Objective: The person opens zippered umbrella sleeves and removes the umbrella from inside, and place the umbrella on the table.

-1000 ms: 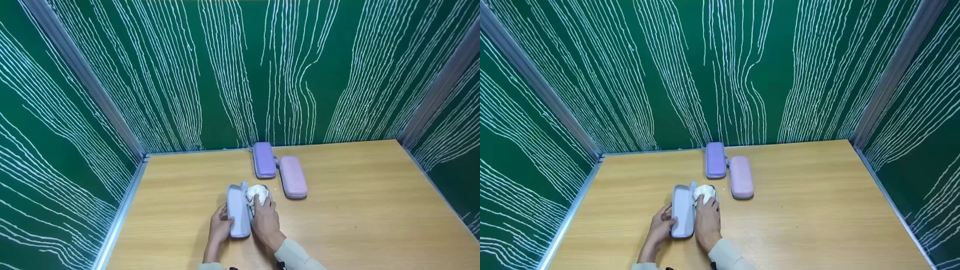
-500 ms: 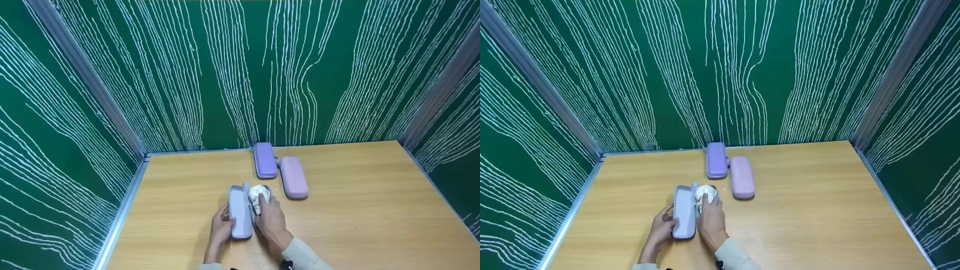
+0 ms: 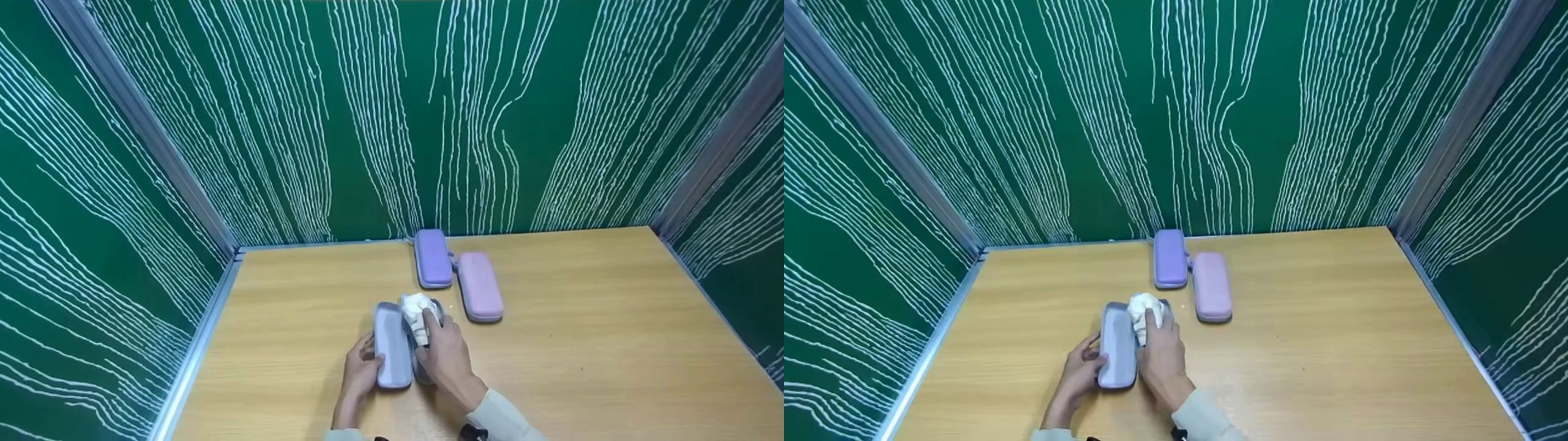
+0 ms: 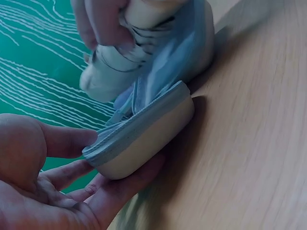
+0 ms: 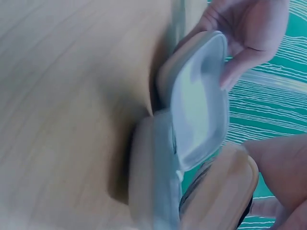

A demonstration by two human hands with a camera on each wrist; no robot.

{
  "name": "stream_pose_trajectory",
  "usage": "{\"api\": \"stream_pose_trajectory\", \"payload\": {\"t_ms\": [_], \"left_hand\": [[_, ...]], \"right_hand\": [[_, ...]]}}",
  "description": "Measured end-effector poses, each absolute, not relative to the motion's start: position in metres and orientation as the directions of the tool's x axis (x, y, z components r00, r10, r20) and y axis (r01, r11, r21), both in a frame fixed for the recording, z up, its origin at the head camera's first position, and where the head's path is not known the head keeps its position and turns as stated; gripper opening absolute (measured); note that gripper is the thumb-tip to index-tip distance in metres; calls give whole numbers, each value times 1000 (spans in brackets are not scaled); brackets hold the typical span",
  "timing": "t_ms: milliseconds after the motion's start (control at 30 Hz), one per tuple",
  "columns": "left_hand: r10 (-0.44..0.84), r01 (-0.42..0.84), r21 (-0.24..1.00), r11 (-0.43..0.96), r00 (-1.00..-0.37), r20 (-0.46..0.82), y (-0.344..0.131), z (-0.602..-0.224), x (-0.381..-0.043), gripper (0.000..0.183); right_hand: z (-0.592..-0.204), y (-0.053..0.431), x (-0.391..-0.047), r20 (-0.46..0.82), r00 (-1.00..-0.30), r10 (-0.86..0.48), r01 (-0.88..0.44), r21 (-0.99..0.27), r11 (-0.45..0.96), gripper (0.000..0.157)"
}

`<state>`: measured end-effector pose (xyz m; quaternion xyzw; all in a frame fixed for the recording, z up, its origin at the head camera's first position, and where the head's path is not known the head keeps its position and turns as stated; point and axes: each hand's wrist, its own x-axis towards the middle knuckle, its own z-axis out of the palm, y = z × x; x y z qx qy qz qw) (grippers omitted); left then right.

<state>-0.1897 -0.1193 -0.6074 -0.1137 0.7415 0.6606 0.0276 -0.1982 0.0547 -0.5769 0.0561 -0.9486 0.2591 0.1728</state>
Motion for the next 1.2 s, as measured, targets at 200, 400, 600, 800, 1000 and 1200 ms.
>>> {"api": "stream_pose_trajectory", "payload": {"t_ms": [200,400,600,800,1000,1200], "left_hand": [[-122,-186,979,85,-977,-175,-121,-598,-186,53],[-132,-181,980,77,-977,-170,-123,-609,-190,53],[-127,-200,978,62,-973,-191,-123,-609,-189,54],[-143,-197,978,64,-972,-187,-129,-609,-189,53],[-175,-216,973,87,-964,-199,-138,-608,-189,52],[-201,-227,969,97,-958,-204,-152,-609,-188,53]], "right_hand": [[-571,58,-199,343,-939,1,-169,-467,868,73],[-569,58,-199,390,-921,6,-183,-445,877,72],[-572,63,-201,559,-828,-32,-284,-370,884,66],[-578,70,-204,604,-794,-64,-322,-329,888,66],[-580,75,-206,593,-801,-86,-326,-311,893,66],[-581,81,-210,595,-796,-112,-327,-266,907,69]]}}
